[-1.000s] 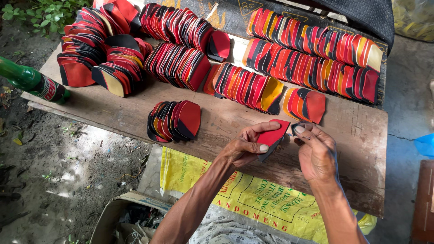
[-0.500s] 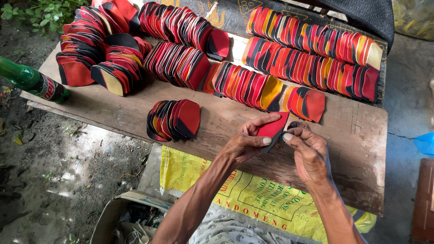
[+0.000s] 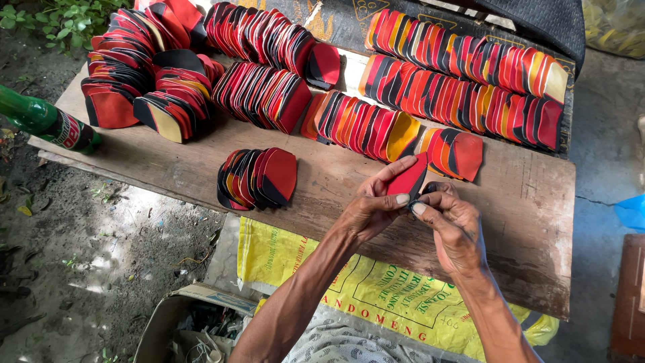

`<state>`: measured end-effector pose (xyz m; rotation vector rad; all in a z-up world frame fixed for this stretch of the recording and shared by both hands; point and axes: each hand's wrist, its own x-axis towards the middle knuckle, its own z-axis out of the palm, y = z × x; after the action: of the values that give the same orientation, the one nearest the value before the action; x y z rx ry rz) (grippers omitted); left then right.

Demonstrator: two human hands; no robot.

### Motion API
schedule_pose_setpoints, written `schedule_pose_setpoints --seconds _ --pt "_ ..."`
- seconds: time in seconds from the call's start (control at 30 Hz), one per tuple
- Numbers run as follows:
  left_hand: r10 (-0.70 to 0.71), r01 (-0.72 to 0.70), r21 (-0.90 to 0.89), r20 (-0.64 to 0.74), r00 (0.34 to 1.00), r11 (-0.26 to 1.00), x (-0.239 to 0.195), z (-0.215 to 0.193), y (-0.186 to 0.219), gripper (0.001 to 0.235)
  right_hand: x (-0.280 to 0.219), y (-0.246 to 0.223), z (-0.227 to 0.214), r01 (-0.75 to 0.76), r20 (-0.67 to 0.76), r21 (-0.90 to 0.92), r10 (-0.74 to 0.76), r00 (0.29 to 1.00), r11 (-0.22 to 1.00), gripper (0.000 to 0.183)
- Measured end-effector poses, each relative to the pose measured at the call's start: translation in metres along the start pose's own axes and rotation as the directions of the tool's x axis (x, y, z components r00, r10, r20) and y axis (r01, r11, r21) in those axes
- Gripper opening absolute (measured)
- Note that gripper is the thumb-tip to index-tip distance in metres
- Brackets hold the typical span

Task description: The person uses a small metal tool to smooth the edges of red, black, and yellow shoe parts. They handle the parts one at a time, scraping the edges and stacking the finished pieces on a wooden table.

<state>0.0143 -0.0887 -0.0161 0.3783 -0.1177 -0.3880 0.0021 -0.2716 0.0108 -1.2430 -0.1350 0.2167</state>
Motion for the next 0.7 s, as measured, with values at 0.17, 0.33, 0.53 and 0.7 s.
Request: schedule_pose_setpoints --seconds 0.17,0.33,0.53,0.7 --pt "0.022 -0.023 -0.032 -0.020 1.000 0.999 0.000 0.001 -0.001 0.084 0.000 -0.001 0.003 0.020 -0.004 0.003 -0.020 1.000 1.000 0.007" --pt "-0.012 0.012 -0.013 0.018 1.000 1.000 -0.003 0.001 0.002 0.084 0.007 0.004 0.001 0.050 -0.119 0.077 -0.041 0.992 0.996 0.009" --pt "-0.020 0.020 0.017 0.002 1.000 1.000 -0.006 0.005 0.005 0.084 0.013 0.002 -0.001 0.101 -0.115 0.066 -0.093 0.989 0.993 0.008" --pt "-0.003 0.003 0.005 -0.034 0.999 1.000 -0.005 0.004 0.007 0.084 -0.004 0.007 0.003 0.104 0.023 -0.064 -0.103 0.994 0.992 0.005"
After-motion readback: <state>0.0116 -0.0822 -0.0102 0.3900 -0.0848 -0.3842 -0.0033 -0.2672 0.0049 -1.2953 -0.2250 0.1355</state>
